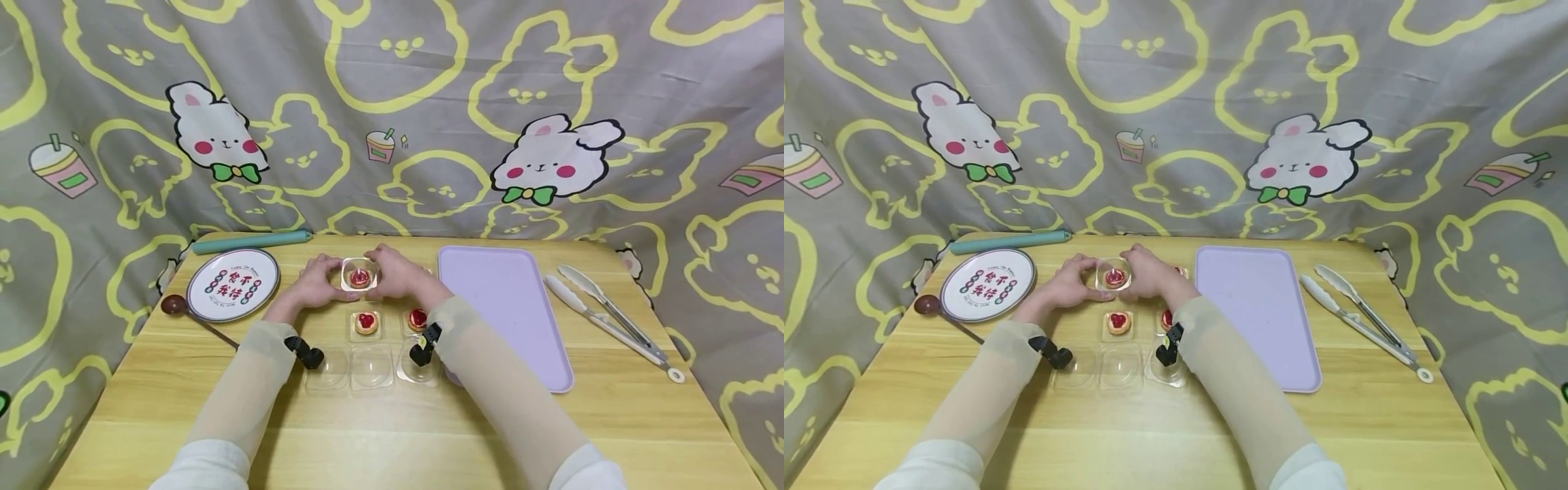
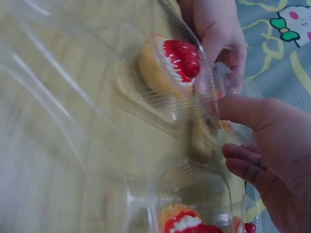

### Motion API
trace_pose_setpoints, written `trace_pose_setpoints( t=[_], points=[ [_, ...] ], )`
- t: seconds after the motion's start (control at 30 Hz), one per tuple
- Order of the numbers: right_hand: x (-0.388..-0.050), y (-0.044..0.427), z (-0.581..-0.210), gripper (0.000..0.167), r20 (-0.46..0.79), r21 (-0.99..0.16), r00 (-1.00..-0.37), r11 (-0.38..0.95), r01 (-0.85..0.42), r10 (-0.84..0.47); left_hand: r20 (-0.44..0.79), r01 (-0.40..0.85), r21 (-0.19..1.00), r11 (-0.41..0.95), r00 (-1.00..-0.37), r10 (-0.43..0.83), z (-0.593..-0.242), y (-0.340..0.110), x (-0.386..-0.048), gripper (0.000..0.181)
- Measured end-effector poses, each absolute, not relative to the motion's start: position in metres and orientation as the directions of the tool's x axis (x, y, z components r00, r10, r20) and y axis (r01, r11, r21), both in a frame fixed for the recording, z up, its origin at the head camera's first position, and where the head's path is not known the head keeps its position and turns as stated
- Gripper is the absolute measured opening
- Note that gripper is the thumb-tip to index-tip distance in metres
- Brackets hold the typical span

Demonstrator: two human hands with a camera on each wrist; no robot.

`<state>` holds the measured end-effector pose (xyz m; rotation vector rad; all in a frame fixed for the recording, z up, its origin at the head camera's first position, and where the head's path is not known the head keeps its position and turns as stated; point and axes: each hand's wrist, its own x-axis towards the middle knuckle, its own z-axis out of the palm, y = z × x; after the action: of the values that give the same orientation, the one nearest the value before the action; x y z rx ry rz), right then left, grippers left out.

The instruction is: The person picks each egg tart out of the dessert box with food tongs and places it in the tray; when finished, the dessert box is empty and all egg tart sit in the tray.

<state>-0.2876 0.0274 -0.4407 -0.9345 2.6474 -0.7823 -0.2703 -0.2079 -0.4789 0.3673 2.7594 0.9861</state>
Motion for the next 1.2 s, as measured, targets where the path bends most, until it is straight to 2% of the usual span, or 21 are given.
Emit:
trace_pose_setpoints(
  t=[0.13,0.37,0.5,0.77,0.97,1.2],
  points=[
    [-0.285,0.030,-0.441,0.094,-0.042,-0.547,-0.778,0.666,-0.506,-0.626,-0.111,0.152,0.664,0.732,-0.948,0.298,-0.479,-0.207,-0.270,0.085],
    [-0.280,0.041,-0.432,0.093,-0.040,-0.653,-0.807,0.626,-0.426,-0.590,-0.130,0.141,0.684,0.716,-0.942,0.310,-0.476,-0.206,-0.270,0.085],
    [-0.276,0.049,-0.423,0.091,-0.040,-0.674,-0.810,0.614,-0.411,-0.586,-0.125,0.156,0.687,0.710,-0.936,0.328,-0.474,-0.209,-0.270,0.091],
    [-0.261,0.072,-0.406,0.090,0.028,-0.720,-0.817,0.556,-0.416,-0.576,-0.129,0.120,0.779,0.616,-0.930,0.344,-0.457,-0.221,-0.261,0.105],
    [-0.241,0.093,-0.393,0.086,0.129,-0.720,-0.806,0.504,-0.477,-0.578,0.003,0.239,0.802,0.547,-0.918,0.398,-0.426,-0.213,-0.239,0.097],
    [-0.212,0.107,-0.376,0.082,0.210,-0.742,-0.763,0.409,-0.532,-0.611,0.197,0.379,0.883,0.276,-0.834,0.516,-0.401,-0.181,-0.201,0.079]
  ],
)
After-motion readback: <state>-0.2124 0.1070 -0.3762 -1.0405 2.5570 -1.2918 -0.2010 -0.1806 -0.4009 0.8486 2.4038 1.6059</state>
